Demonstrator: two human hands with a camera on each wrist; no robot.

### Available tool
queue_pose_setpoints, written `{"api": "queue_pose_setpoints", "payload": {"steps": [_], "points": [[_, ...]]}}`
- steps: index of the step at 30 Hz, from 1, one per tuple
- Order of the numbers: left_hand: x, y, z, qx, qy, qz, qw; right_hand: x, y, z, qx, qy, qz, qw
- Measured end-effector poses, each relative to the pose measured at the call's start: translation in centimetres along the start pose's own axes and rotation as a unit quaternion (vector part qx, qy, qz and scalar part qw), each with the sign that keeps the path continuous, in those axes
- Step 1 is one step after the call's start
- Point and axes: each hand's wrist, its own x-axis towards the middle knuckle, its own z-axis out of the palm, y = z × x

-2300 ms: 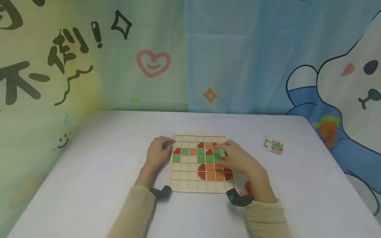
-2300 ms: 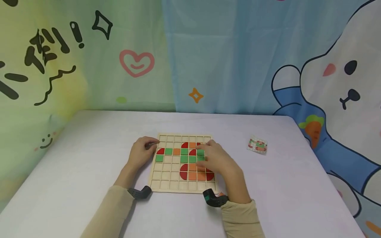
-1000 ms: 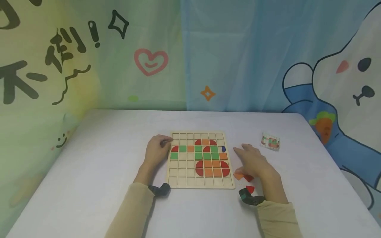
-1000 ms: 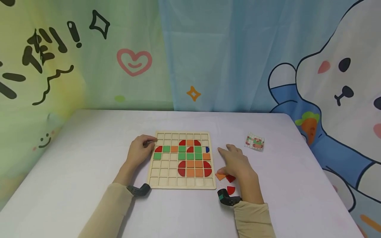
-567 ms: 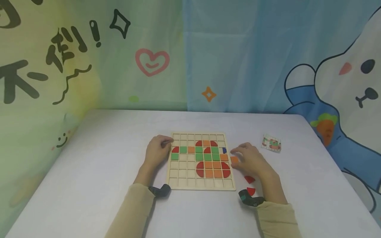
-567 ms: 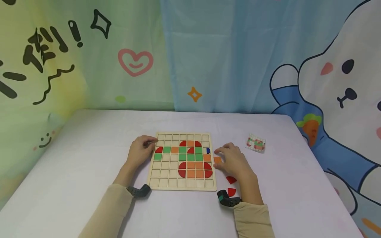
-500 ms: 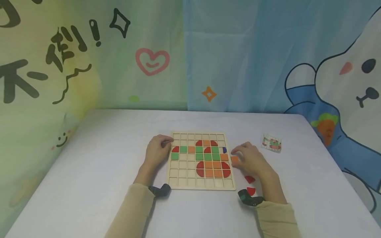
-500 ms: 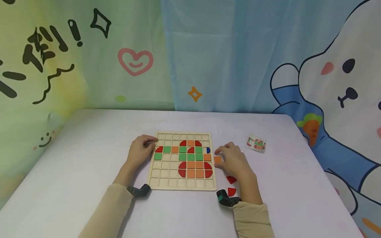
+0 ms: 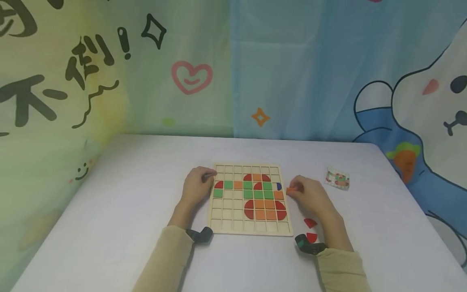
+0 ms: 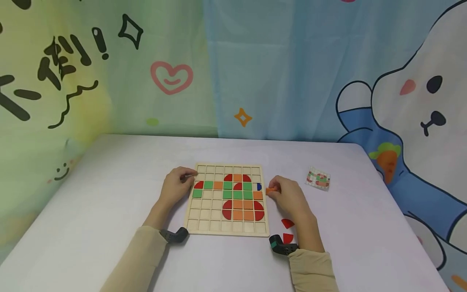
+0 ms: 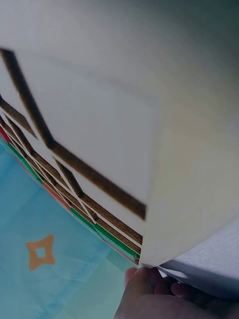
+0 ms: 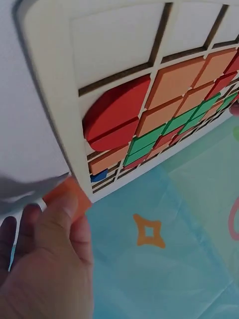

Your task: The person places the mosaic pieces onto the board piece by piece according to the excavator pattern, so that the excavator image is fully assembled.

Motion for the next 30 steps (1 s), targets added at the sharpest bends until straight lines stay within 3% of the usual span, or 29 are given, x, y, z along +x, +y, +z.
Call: {"api": "queue_pose_setpoints", "payload": {"steps": [6,8,14,18,24,30], "points": [[-0.2,0.4,-0.1,0.004,0.005,0.002,1.0000,-0.4,-1.8,0.0,0.045,0.089,-0.002,0.995],[-0.2,0.4,-0.1,0.004,0.005,0.002,1.0000,-0.5,-3.2,0.1,0.068,0.098,-0.007,0.993],[-0.1,0.2,0.3,0.000,0.004,0.005,1.0000,-0.9,-7.7,1.7,0.127,0.075,-0.079,0.986],[-0.2,0.0,0.2,0.002,0.006,0.011,0.9999,-0.8,-10.3,4.0,0.126,0.064,-0.131,0.981],[-0.2,-0.2,0.2,-0.005,0.008,0.029,0.9995,-0.8,-13.2,6.9,0.105,0.037,-0.140,0.984],[0.2,-0.3,0.4,-0.006,0.019,0.050,0.9985,-0.7,-14.1,8.5,0.086,0.025,-0.162,0.983]]}}
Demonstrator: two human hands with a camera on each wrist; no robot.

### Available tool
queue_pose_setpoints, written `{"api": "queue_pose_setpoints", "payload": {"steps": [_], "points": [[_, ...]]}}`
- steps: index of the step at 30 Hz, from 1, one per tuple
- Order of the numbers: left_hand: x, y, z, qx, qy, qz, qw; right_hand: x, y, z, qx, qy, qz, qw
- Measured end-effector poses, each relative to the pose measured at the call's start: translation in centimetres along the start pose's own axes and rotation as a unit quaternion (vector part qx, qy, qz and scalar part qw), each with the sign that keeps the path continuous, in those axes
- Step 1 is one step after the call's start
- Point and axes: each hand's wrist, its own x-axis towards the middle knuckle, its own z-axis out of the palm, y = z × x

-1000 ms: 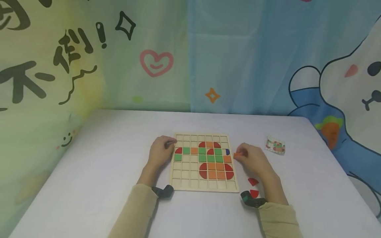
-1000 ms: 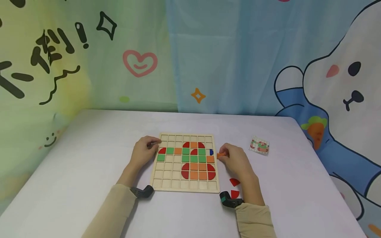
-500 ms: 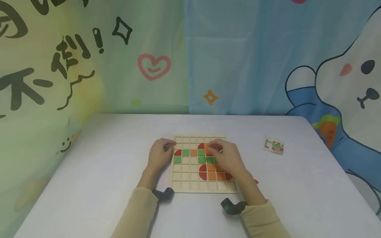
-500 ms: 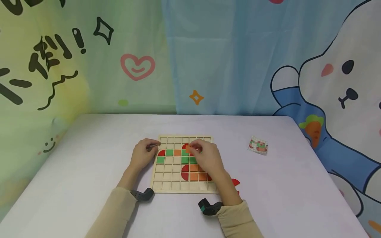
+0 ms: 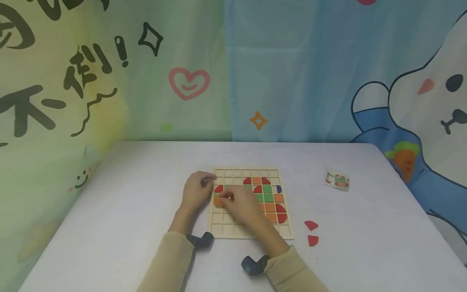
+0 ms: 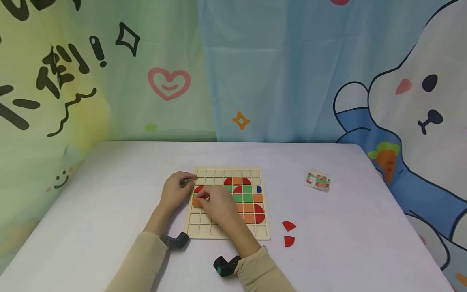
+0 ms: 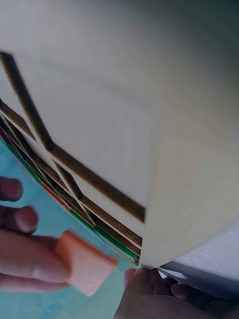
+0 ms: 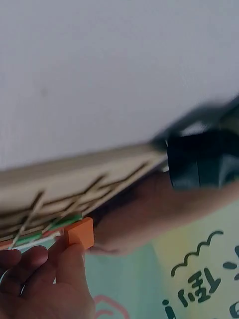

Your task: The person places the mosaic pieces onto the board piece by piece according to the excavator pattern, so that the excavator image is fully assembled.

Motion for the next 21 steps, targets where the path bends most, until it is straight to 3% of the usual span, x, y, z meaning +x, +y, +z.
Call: {"api": "queue_pose_setpoints", "payload": {"steps": [4,11,21], "points": [[0.03,0.26,-0.11,0.001,0.008,0.009,0.9999,-0.12,0.01,0.41,-0.008,-0.016,-0.020,1.000],[-0.08,0.26,-0.16,0.003,0.005,-0.008,0.9999,-0.43,-0.32,0.76,-0.033,-0.029,-0.049,0.998],[-0.15,0.14,-0.06,0.005,-0.003,-0.015,0.9999,-0.50,-0.28,0.71,-0.025,-0.023,-0.045,0.998]]}}
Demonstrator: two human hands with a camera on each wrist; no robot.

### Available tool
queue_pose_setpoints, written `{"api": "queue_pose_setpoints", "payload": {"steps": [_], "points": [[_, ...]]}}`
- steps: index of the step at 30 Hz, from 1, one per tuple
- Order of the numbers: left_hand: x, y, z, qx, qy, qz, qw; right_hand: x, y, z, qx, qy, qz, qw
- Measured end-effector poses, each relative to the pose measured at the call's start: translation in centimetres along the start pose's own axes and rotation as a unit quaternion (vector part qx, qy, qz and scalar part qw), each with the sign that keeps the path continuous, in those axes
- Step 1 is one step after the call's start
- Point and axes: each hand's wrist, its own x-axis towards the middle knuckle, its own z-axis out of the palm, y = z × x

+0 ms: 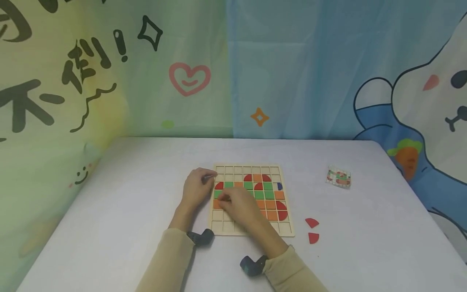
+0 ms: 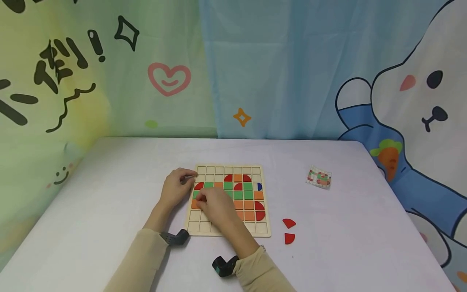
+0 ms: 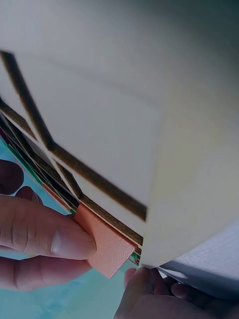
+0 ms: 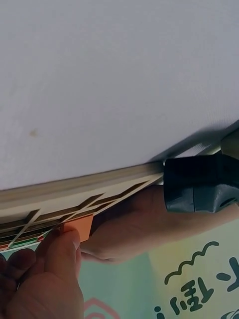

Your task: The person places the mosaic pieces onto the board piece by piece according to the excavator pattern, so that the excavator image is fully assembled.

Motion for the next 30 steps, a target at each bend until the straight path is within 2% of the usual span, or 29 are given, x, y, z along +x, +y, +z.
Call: {"api": "queue_pose_setpoints", "payload": {"steps": [6,11,22,26,30], "points": [[0.2,0.0,-0.1,0.001,-0.008,-0.003,1.0000,-0.1,-0.1,0.1,-0.007,0.001,0.001,1.000],[0.2,0.0,-0.2,-0.004,-0.001,0.005,1.0000,0.0,-0.2,0.1,-0.007,0.000,0.008,1.000],[0.1,0.2,-0.5,-0.004,-0.003,0.003,1.0000,0.2,-0.3,0.1,-0.067,-0.005,0.003,0.998],[0.0,0.2,-0.5,-0.006,-0.006,-0.007,0.9999,0.1,0.6,-1.6,-0.063,-0.029,0.033,0.997],[-0.1,0.2,-0.3,-0.005,-0.013,-0.016,0.9998,-0.8,3.4,-5.6,-0.053,-0.066,0.066,0.994]]}}
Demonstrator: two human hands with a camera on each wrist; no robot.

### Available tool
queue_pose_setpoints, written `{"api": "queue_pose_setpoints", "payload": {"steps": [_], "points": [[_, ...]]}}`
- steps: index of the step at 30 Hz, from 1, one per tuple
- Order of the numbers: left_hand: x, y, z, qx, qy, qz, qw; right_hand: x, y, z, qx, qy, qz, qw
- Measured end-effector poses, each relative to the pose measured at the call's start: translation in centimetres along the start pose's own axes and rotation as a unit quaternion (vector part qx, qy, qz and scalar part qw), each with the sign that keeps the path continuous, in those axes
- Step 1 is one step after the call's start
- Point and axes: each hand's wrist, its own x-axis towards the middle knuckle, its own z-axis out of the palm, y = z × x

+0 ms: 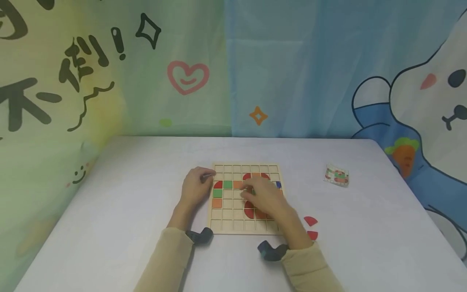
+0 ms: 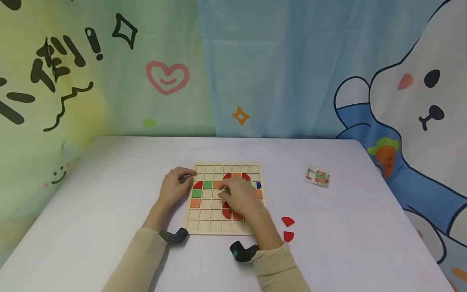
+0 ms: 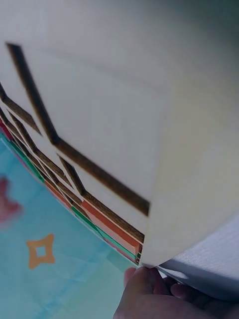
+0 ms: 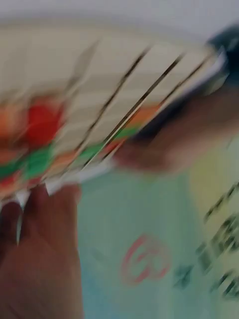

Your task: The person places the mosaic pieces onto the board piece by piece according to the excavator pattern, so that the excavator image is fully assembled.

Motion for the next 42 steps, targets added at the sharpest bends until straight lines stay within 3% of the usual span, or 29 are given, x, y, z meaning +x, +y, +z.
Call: {"api": "queue_pose_setpoints", "payload": {"steps": [7,11,16,19,27,42], "points": [[0.1,0.1,0.0,0.006,0.000,-0.006,1.0000,-3.4,6.8,-5.5,-0.008,-0.086,0.108,0.990],[0.1,0.0,0.1,0.008,-0.003,-0.011,0.9999,-5.0,8.9,-6.5,-0.017,-0.119,0.172,0.978],[0.1,0.0,0.3,0.007,-0.006,-0.019,0.9998,-5.7,10.0,-6.5,-0.014,-0.166,0.202,0.965],[0.0,0.1,0.3,0.006,-0.008,-0.020,0.9997,-5.5,10.3,-6.2,-0.015,-0.155,0.206,0.966],[0.0,0.3,0.0,0.008,-0.006,-0.020,0.9998,-4.0,10.5,-5.2,-0.006,-0.069,0.201,0.977],[0.0,0.4,-0.1,0.007,-0.005,-0.017,0.9998,-3.8,9.4,-5.1,-0.002,-0.072,0.167,0.983]]}}
